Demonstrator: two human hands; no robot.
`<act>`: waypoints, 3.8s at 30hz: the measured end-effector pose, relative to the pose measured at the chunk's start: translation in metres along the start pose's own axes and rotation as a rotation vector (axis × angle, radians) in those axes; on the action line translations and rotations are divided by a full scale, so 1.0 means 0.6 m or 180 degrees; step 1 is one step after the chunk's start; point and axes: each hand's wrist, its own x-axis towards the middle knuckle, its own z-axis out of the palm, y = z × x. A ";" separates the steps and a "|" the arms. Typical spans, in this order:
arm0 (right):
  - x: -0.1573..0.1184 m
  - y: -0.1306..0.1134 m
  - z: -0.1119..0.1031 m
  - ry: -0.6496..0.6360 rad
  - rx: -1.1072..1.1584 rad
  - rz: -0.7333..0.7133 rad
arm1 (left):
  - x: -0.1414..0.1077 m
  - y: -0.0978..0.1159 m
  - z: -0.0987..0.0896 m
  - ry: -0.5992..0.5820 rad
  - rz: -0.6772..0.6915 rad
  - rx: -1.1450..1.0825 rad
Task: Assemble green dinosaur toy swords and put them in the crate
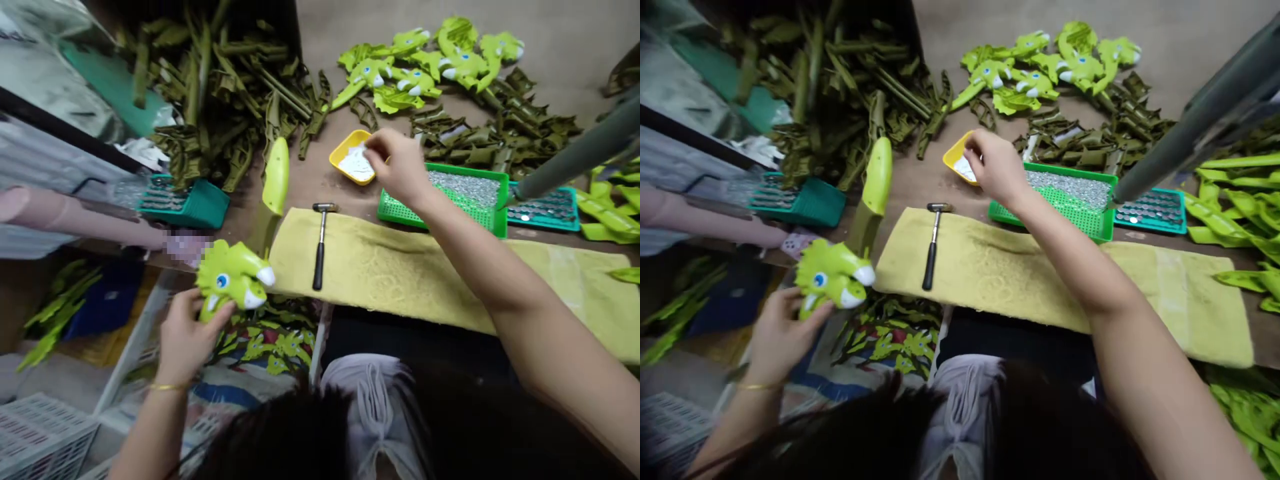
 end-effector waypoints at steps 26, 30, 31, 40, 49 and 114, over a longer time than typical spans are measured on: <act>-0.176 -0.154 0.134 -0.0892 0.3535 0.0948 | 0.020 0.161 0.154 -0.1157 -0.1114 -0.3319; -0.199 -0.159 0.149 -0.0481 0.3805 0.1064 | 0.012 0.176 0.166 -0.1083 -0.1062 -0.3264; -0.198 -0.158 0.150 -0.0394 0.3809 0.1039 | 0.010 0.177 0.167 -0.1072 -0.1034 -0.3255; -0.218 -0.171 0.153 -0.0606 0.3367 0.0723 | 0.002 0.160 0.185 -0.0800 -0.0850 -0.3314; -0.209 -0.119 0.136 -0.1890 -0.0434 0.0222 | -0.009 0.120 0.162 -0.0790 -0.0773 -0.3024; -0.358 -0.136 0.005 -0.1039 -0.0657 -0.1208 | -0.219 -0.076 0.179 0.0703 0.0036 0.0576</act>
